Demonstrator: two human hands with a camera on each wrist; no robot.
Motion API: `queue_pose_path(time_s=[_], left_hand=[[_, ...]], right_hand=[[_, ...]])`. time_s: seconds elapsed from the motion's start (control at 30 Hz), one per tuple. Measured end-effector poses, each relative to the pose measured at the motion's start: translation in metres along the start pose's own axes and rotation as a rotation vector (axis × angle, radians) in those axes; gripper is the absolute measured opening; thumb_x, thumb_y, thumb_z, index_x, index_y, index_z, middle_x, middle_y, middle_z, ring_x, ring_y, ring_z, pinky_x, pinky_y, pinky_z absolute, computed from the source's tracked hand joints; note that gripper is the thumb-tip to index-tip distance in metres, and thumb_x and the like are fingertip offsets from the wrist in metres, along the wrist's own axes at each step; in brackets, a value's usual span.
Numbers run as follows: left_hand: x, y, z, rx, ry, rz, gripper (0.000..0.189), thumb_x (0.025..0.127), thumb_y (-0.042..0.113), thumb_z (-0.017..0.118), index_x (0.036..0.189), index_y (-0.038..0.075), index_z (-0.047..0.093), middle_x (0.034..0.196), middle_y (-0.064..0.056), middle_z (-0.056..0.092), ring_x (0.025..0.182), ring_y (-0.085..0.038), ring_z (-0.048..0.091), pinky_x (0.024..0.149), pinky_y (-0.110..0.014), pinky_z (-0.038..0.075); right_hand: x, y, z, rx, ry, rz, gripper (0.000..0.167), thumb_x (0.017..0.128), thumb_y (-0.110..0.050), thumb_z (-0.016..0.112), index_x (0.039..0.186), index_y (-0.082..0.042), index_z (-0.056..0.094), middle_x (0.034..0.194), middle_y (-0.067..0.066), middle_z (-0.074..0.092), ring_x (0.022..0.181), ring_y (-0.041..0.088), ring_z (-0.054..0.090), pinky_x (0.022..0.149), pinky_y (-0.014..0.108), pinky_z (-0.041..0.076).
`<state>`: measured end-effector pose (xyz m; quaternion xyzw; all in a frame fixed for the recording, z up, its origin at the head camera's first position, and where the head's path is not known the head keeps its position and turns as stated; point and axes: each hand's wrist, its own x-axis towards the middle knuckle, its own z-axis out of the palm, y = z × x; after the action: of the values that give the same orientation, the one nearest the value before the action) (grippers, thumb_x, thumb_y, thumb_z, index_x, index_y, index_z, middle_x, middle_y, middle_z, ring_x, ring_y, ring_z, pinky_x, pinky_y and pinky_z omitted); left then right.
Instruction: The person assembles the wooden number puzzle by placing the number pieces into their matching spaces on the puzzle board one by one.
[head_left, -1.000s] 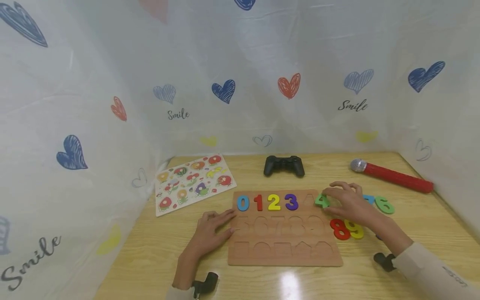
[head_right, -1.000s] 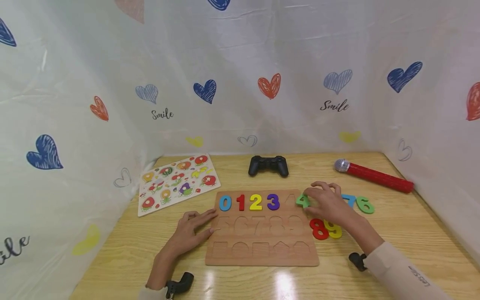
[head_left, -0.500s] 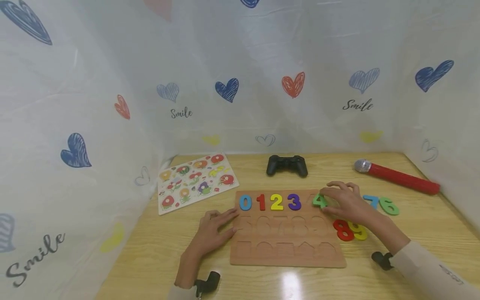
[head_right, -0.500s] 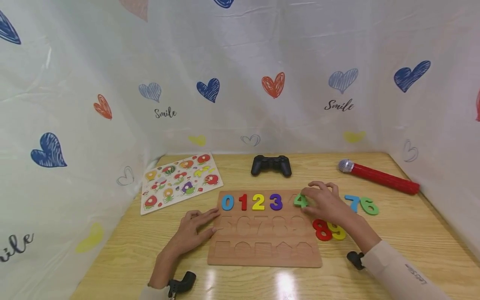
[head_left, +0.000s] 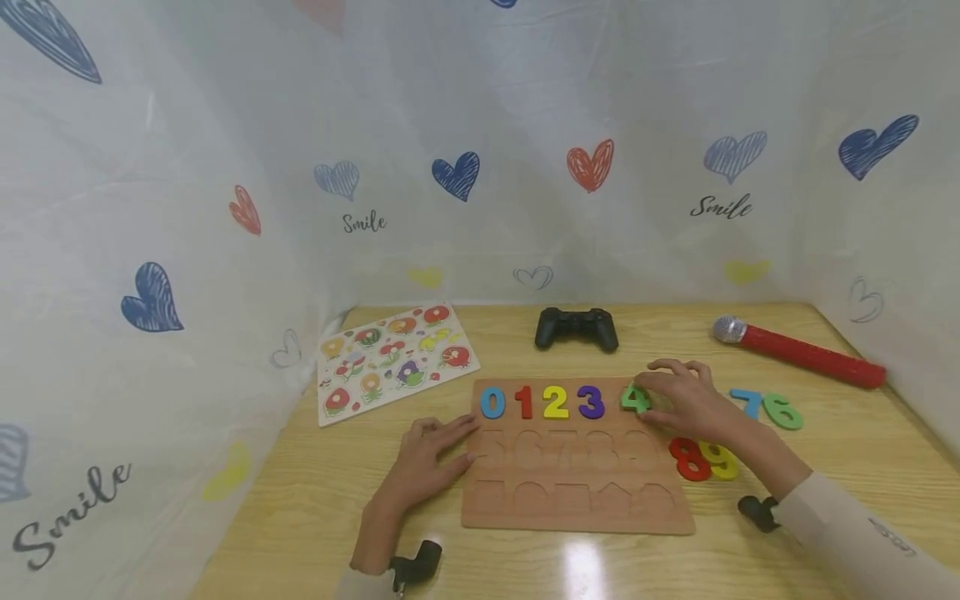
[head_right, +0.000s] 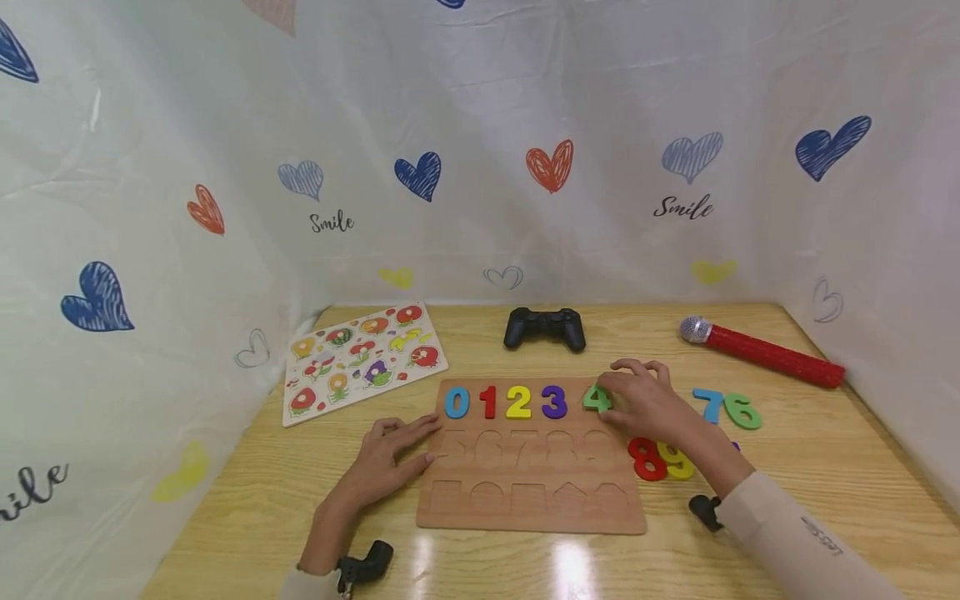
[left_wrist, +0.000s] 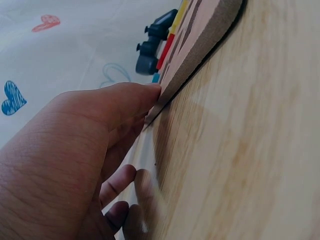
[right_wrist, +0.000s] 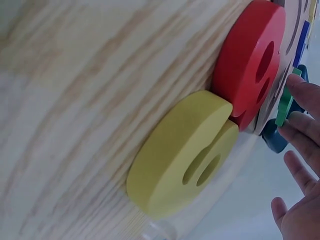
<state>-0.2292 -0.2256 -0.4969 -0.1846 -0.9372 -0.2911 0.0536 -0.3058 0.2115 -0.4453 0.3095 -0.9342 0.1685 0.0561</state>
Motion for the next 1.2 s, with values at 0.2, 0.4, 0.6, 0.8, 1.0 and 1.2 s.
queue_pose_path(time_s=[0.2, 0.4, 0.6, 0.8, 1.0, 1.2], left_hand=[[0.0001, -0.0011, 0.0000, -0.009, -0.005, -0.005, 0.050, 0.095, 0.038, 0.067, 0.143, 0.030, 0.058, 0.150, 0.019, 0.046, 0.117, -0.019, 0.038, 0.099, -0.055, 0.029], [-0.0001, -0.0006, 0.0001, -0.015, -0.001, 0.003, 0.049, 0.095, 0.037, 0.067, 0.143, 0.029, 0.058, 0.150, 0.018, 0.047, 0.116, -0.020, 0.038, 0.098, -0.055, 0.029], [-0.0007, 0.0014, -0.0012, -0.016, -0.002, -0.001, 0.049, 0.095, 0.037, 0.067, 0.142, 0.028, 0.059, 0.150, 0.016, 0.047, 0.116, -0.020, 0.038, 0.097, -0.054, 0.030], [0.0000, 0.0027, -0.0031, -0.013, -0.023, -0.020, 0.050, 0.095, 0.037, 0.067, 0.143, 0.028, 0.058, 0.151, 0.015, 0.046, 0.116, -0.021, 0.037, 0.097, -0.052, 0.030], [0.0001, 0.0028, -0.0025, -0.016, -0.002, -0.001, 0.049, 0.095, 0.035, 0.068, 0.142, 0.026, 0.059, 0.150, 0.014, 0.047, 0.115, -0.020, 0.038, 0.094, -0.052, 0.032], [0.0000, 0.0022, -0.0030, -0.021, -0.018, -0.019, 0.050, 0.095, 0.036, 0.067, 0.143, 0.028, 0.058, 0.151, 0.017, 0.045, 0.116, -0.020, 0.037, 0.096, -0.050, 0.031]], right_hand=[[0.0018, 0.0022, 0.0034, 0.017, -0.008, -0.008, 0.044, 0.084, -0.022, 0.082, 0.125, -0.010, 0.069, 0.125, 0.007, 0.067, 0.129, 0.039, 0.040, 0.096, 0.067, 0.018], [0.0037, 0.0030, 0.0058, 0.021, -0.016, -0.013, 0.044, 0.085, -0.025, 0.082, 0.124, -0.012, 0.069, 0.124, 0.006, 0.067, 0.129, 0.039, 0.041, 0.095, 0.067, 0.020], [0.0060, 0.0039, 0.0081, 0.015, -0.022, -0.012, 0.044, 0.084, -0.024, 0.083, 0.124, -0.012, 0.069, 0.124, 0.006, 0.067, 0.129, 0.039, 0.041, 0.094, 0.066, 0.020], [0.0081, 0.0062, 0.0085, 0.006, -0.051, -0.010, 0.045, 0.085, -0.026, 0.081, 0.126, -0.011, 0.069, 0.127, 0.007, 0.066, 0.130, 0.040, 0.039, 0.093, 0.066, 0.020], [0.0091, 0.0048, 0.0073, -0.014, -0.081, 0.000, 0.046, 0.085, -0.026, 0.081, 0.126, -0.010, 0.069, 0.130, 0.010, 0.065, 0.130, 0.040, 0.039, 0.094, 0.066, 0.020], [0.0094, 0.0033, 0.0072, -0.028, -0.103, 0.009, 0.045, 0.086, -0.029, 0.080, 0.126, -0.010, 0.070, 0.131, 0.011, 0.065, 0.131, 0.041, 0.039, 0.094, 0.067, 0.020]])
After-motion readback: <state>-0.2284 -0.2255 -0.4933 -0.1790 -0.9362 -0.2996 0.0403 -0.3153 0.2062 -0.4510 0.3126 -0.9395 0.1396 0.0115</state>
